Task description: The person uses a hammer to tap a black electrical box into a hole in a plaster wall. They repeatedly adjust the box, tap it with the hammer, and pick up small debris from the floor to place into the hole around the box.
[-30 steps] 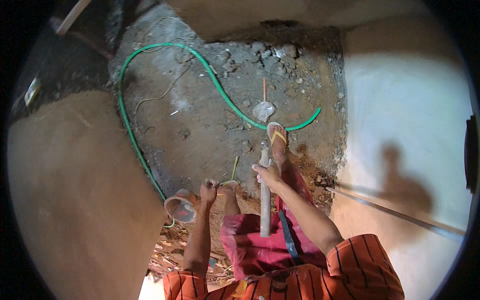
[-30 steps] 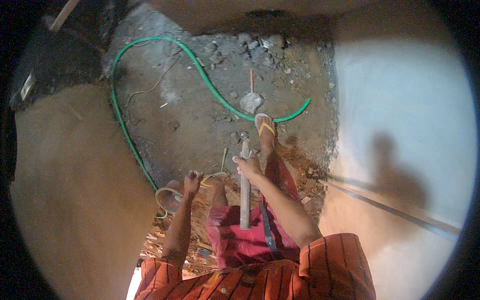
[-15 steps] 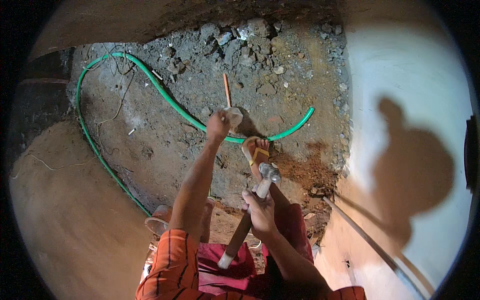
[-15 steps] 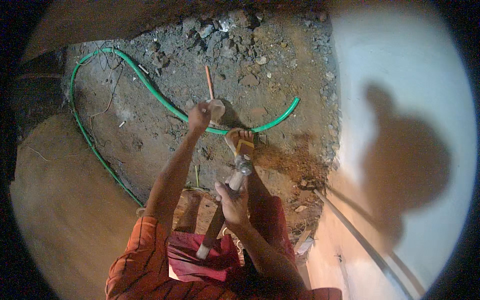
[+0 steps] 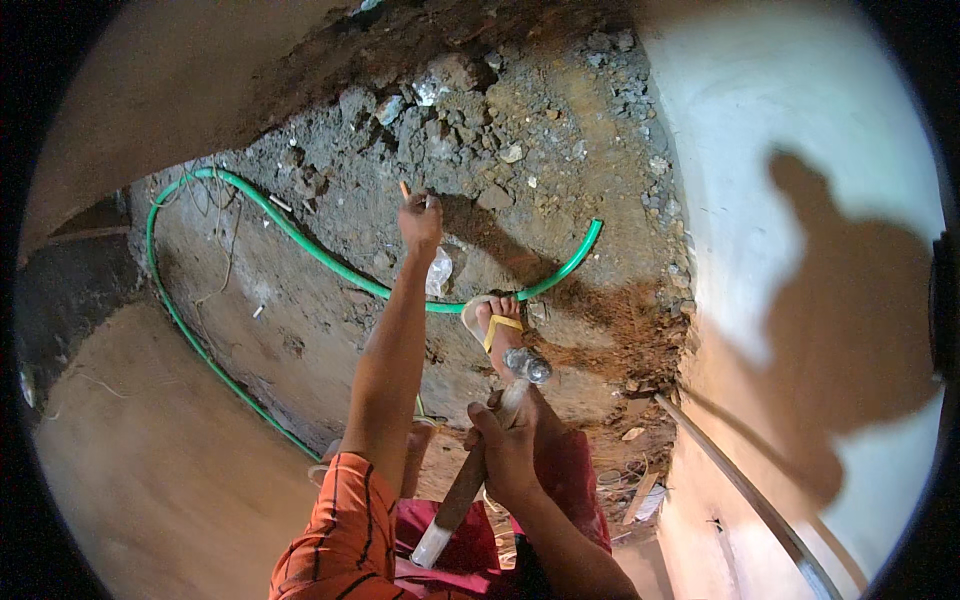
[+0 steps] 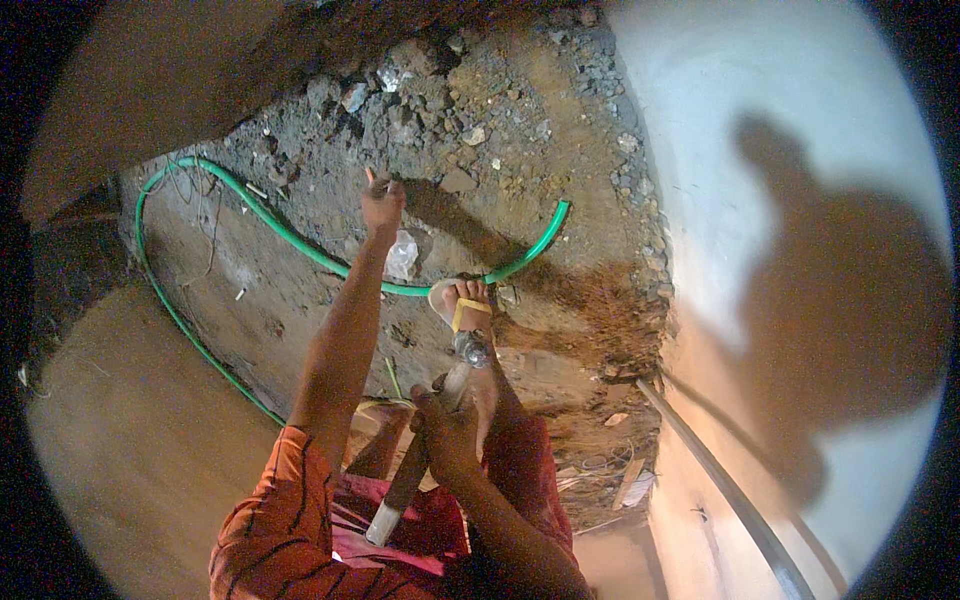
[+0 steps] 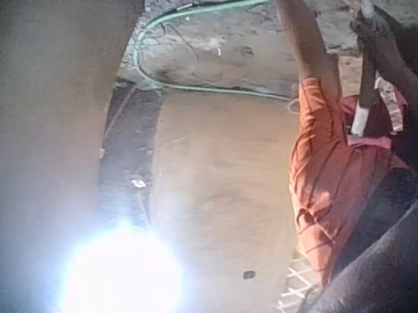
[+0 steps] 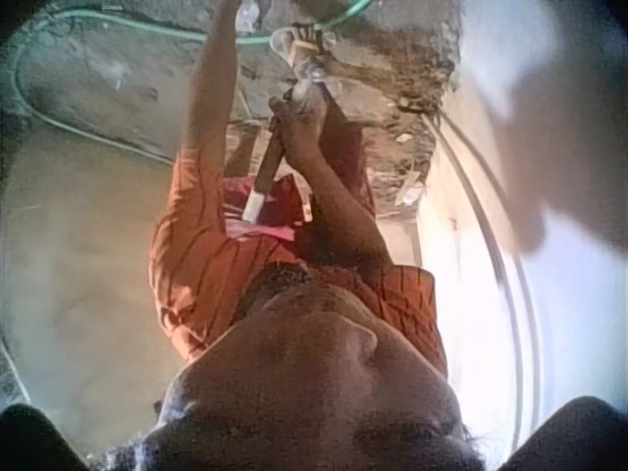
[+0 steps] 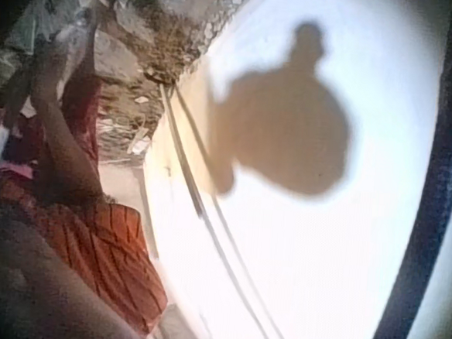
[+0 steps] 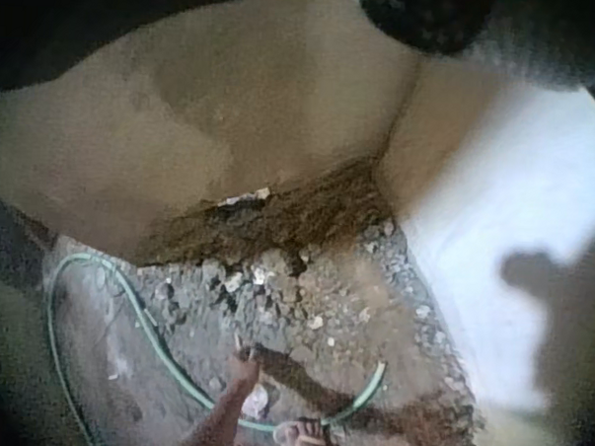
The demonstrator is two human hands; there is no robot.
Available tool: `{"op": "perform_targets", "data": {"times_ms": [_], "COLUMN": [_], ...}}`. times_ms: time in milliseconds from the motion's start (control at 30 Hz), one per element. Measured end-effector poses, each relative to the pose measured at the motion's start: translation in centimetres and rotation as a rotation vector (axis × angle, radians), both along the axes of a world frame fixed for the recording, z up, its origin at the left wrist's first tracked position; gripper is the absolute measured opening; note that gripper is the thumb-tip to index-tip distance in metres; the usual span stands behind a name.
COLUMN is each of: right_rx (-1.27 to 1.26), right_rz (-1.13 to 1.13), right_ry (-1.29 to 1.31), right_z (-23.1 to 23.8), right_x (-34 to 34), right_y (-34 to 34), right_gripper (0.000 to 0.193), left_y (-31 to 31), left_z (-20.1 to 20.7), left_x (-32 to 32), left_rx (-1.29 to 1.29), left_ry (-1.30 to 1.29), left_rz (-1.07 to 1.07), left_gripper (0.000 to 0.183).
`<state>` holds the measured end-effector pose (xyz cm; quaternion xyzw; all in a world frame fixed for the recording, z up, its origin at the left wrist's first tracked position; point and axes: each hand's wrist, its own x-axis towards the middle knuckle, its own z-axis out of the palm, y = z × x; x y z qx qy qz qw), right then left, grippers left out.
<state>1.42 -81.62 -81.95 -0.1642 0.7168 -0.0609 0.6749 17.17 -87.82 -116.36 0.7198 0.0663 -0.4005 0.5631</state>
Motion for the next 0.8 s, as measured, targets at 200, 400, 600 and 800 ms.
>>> {"op": "perform_targets", "data": {"times_ms": [200, 400, 600, 800], "right_rx": [0.019, 0.062, 0.04, 0.027], "right_rz": [-0.035, -0.057, -0.038, -0.043], "right_ry": [-0.067, -0.077, -0.062, -0.068], "right_z": [0.3, -1.0, -1.1, -1.1], "right_x": [0.8, 0.0, -0.1, 0.1], "right_y": [-0.3, 0.6, -0.2, -0.5], "right_gripper": [0.025, 0.027, 0.028, 0.027], "left_y": [-0.5, -1.7, -4.2, -5.9], "left_z": [1.2, 0.5, 2.3, 2.0], "left_x": [0.4, 0.6, -1.5, -1.6], "left_rx": [-0.101, -0.101, -0.081, 0.106], "left_ry": [0.059, 0.086, 0.035, -0.327], "left_rz": [-0.097, -0.216, -0.358, -0.597], "left_gripper": [0.01, 0.019, 0.029, 0.032]}}
